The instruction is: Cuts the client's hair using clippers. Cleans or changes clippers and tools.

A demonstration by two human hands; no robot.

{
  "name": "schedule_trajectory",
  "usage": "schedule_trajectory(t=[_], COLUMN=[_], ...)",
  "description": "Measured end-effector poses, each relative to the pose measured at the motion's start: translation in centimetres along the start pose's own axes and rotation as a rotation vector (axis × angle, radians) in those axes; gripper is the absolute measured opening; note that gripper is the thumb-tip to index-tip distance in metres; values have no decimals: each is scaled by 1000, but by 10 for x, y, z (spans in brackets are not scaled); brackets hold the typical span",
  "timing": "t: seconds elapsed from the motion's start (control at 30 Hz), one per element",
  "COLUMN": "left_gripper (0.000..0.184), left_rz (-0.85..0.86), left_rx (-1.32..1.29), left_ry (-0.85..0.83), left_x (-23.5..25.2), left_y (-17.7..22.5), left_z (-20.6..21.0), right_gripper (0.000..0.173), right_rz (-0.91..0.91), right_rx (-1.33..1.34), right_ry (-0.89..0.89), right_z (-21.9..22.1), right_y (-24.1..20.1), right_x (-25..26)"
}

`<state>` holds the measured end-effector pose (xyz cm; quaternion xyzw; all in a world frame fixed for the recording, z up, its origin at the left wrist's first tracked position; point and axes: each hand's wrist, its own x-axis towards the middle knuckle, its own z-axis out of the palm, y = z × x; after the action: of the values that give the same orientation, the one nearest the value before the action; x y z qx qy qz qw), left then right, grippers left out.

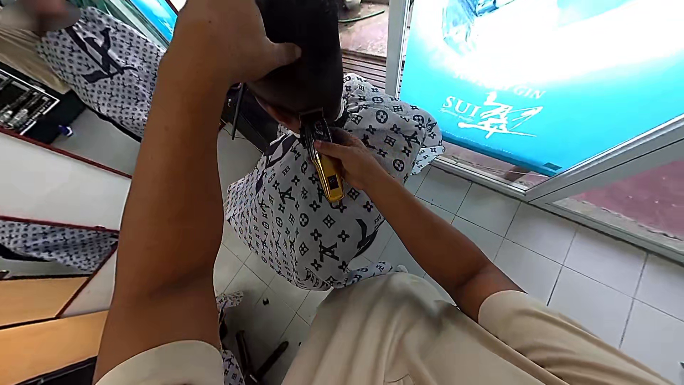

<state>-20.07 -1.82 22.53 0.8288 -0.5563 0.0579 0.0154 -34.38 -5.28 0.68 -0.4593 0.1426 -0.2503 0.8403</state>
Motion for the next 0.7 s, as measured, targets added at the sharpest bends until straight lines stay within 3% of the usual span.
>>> schedule_trajectory(t=[0.33,0.7], left_gripper=[63,62], left_rz=[71,65], left_rx=[11,2], left_ry=[51,39], left_x=[-5,-5], left_y=[0,-2], left_z=[-2,-1], right_gripper=[33,32], right_rz=[56,-2], right_rx=[91,135], right_ry=[1,-19], right_z=[3,3], right_y=[0,3], right_x=[3,5])
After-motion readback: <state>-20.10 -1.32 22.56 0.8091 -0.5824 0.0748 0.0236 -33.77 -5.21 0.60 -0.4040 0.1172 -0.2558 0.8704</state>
